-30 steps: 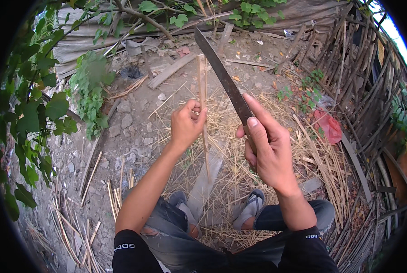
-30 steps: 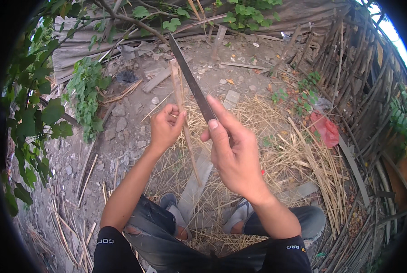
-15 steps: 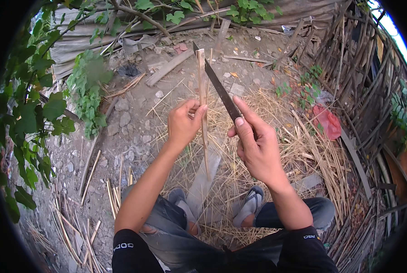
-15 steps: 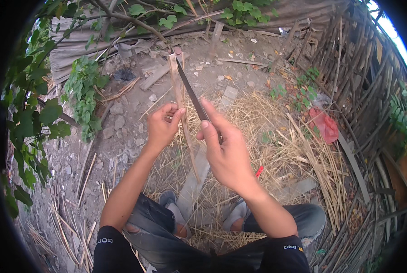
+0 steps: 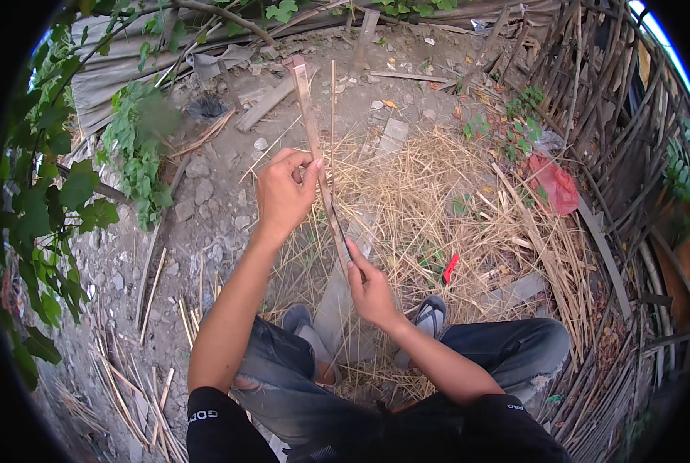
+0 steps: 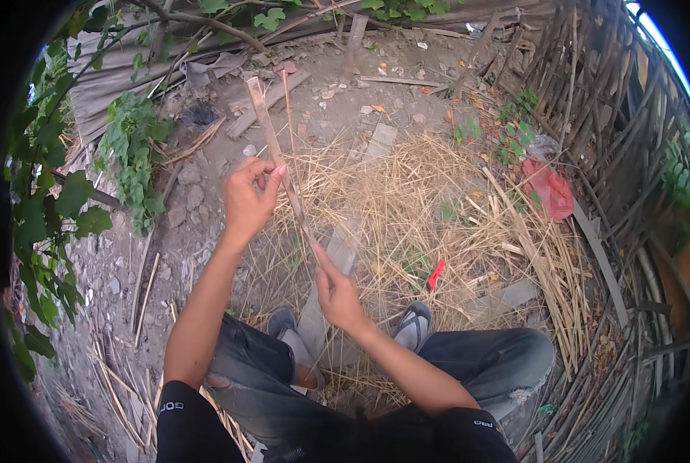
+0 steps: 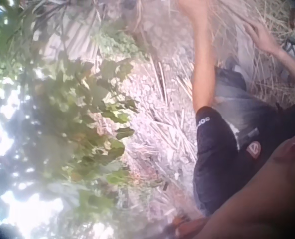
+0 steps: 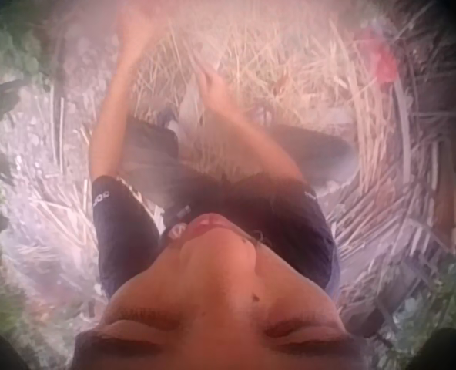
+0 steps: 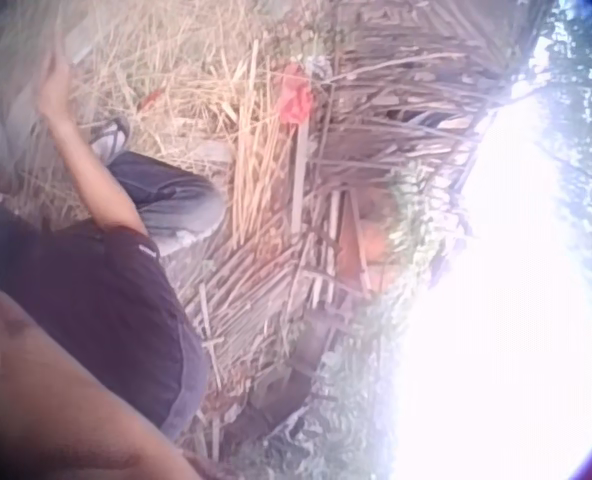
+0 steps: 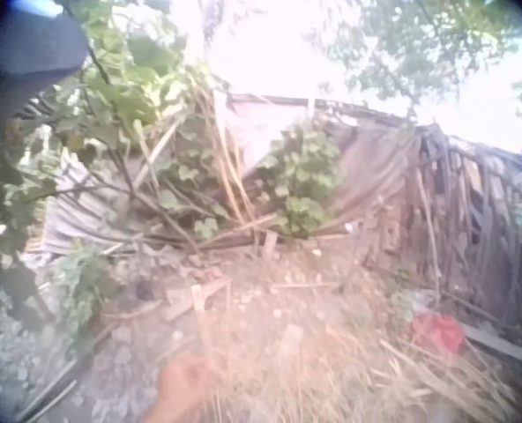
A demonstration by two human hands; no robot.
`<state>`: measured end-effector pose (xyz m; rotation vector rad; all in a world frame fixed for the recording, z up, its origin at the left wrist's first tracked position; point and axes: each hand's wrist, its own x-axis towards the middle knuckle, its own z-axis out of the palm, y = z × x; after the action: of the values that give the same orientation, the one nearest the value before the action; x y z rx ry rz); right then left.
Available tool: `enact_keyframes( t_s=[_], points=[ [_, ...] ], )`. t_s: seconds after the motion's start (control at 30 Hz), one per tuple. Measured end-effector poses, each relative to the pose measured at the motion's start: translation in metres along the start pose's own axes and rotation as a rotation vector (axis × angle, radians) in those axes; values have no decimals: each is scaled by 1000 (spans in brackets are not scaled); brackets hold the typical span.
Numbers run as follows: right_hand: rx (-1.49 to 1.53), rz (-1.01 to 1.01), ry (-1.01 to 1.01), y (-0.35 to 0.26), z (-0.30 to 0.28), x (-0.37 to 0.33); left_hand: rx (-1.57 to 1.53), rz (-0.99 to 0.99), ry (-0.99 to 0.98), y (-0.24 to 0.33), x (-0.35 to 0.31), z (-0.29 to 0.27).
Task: The person sits on the ground and uses a large knife to shave and sharpen a long, thin stick. They rotate the stick to work on different sides, creating a pointed tip. Later, they use a red utility knife to further refine the stick's surface.
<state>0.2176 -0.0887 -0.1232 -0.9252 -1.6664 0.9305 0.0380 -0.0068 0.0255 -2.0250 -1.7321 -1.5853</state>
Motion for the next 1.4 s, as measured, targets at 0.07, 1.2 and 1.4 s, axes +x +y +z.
enact_keyframes(
  t_s=[0.07, 1.2, 1.4],
  points=[
    [211, 184, -95, 4, -2, 4, -13, -14, 8, -8, 5, -4],
    [1423, 870, -191, -4, -31, -12, -31, -67, -121, -11, -1, -23],
    [621, 479, -80, -74, -37, 28, 82, -68, -48, -16, 1, -22]
  ],
)
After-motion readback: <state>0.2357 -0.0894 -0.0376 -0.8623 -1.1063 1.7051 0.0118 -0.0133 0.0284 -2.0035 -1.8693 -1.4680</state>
